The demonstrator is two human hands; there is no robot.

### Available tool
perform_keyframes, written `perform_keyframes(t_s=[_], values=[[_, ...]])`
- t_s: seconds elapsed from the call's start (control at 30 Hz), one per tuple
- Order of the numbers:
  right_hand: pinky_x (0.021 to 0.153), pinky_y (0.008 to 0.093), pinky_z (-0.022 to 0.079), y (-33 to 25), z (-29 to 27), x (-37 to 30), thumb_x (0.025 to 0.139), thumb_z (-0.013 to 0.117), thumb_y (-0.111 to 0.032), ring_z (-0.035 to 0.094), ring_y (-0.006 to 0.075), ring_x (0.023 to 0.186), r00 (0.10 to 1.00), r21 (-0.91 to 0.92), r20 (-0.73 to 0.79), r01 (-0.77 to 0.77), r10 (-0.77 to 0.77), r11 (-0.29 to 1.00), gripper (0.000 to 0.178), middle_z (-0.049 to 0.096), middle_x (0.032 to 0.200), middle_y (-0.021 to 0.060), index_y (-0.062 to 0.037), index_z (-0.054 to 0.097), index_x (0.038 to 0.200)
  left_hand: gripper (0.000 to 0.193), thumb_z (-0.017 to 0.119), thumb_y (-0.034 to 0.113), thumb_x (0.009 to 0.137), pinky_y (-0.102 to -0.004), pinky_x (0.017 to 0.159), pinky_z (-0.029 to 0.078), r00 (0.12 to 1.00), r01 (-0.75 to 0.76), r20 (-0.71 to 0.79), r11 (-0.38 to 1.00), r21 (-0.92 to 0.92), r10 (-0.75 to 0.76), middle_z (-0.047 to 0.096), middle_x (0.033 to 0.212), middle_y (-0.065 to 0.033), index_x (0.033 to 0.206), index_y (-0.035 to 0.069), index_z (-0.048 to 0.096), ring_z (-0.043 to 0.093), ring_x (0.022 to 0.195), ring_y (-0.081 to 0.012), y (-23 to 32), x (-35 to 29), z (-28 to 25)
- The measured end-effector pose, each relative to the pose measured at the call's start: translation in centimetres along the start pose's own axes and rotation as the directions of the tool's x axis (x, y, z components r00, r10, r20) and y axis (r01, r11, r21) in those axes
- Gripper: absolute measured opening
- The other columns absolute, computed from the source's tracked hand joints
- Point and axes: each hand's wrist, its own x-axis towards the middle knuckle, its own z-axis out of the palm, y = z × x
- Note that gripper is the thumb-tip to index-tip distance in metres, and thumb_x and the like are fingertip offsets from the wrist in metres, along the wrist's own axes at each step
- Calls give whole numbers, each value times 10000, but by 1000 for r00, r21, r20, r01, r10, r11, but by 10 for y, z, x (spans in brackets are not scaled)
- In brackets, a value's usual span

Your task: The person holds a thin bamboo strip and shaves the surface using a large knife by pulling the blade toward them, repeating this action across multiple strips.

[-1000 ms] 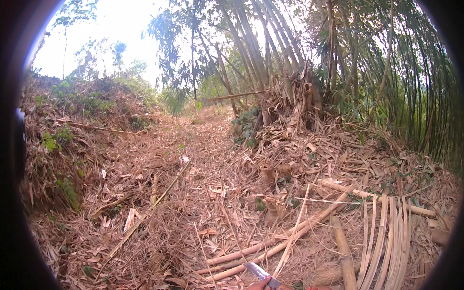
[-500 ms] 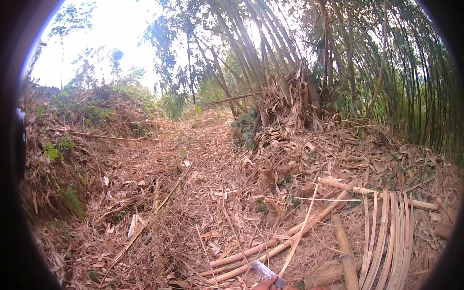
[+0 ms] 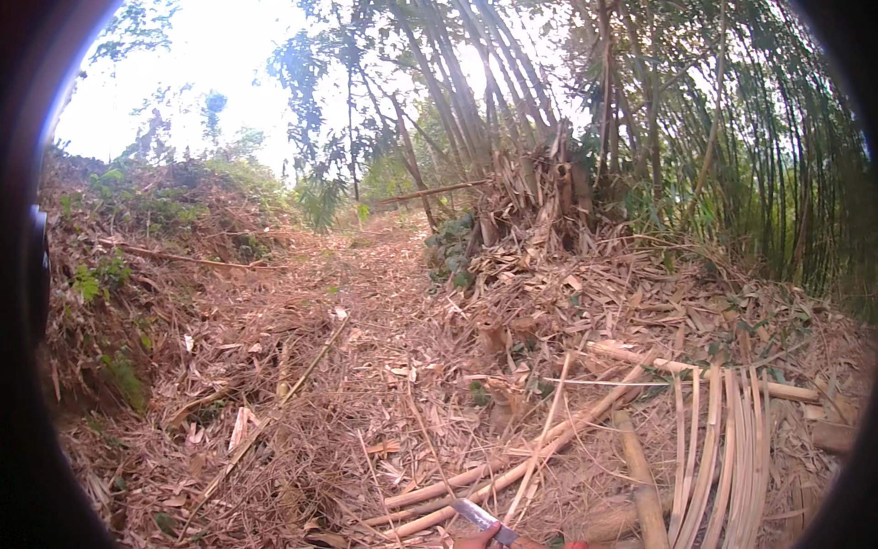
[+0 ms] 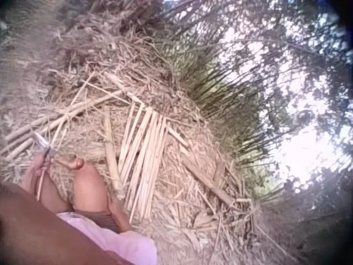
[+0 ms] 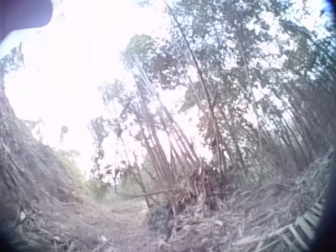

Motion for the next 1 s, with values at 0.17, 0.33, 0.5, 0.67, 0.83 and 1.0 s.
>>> perform_keyframes(t_s=[0.17,0.33,0.5,0.67,0.83,1.0], values=[[1106,417,308,40,9,-10,1015,395,-464,398,371,1330,997,71,53,-50,47,996,593,460,1389,255,-1,453,1381,533,448,506,1006,-239,329,153,998,-59,41,998,34,57,279,469,53,597,168,390,214,363,-86,-5,7,13],[1187,339,185,134,22,-3,1033,313,-490,231,277,1465,972,149,214,-129,95,980,625,287,1566,162,-76,331,1501,491,446,485,1011,-236,328,162,997,-64,55,991,117,58,289,478,57,637,167,423,223,365,-80,-5,4,29],[1010,434,380,41,-23,-9,1002,452,-371,492,389,1176,997,-140,82,18,-7,990,477,544,1211,254,22,528,1261,463,447,468,1014,-233,327,167,999,-43,-4,994,97,44,293,482,60,662,167,439,226,367,-78,-9,10,26],[925,462,452,-29,-15,13,946,537,-232,560,405,1066,882,-93,-356,297,-310,950,305,616,1085,234,31,628,1073,406,427,436,1025,-242,330,166,992,-112,-41,988,108,117,310,485,59,718,174,464,225,368,-81,-5,-14,53],[922,450,481,-133,-29,18,854,602,-153,570,377,1090,699,-170,-86,692,-710,701,259,630,1097,204,-5,658,1059,413,417,456,1023,-258,332,152,967,-208,-115,966,155,227,292,464,61,727,172,463,239,362,-85,-7,-21,46],[942,403,491,-158,-40,17,833,617,-145,578,355,1107,686,-209,-48,704,-726,679,281,635,1111,182,-19,664,1080,399,427,456,1012,-274,344,201,820,-461,-197,824,328,537,381,482,34,770,155,527,311,366,-100,6,-10,25]])
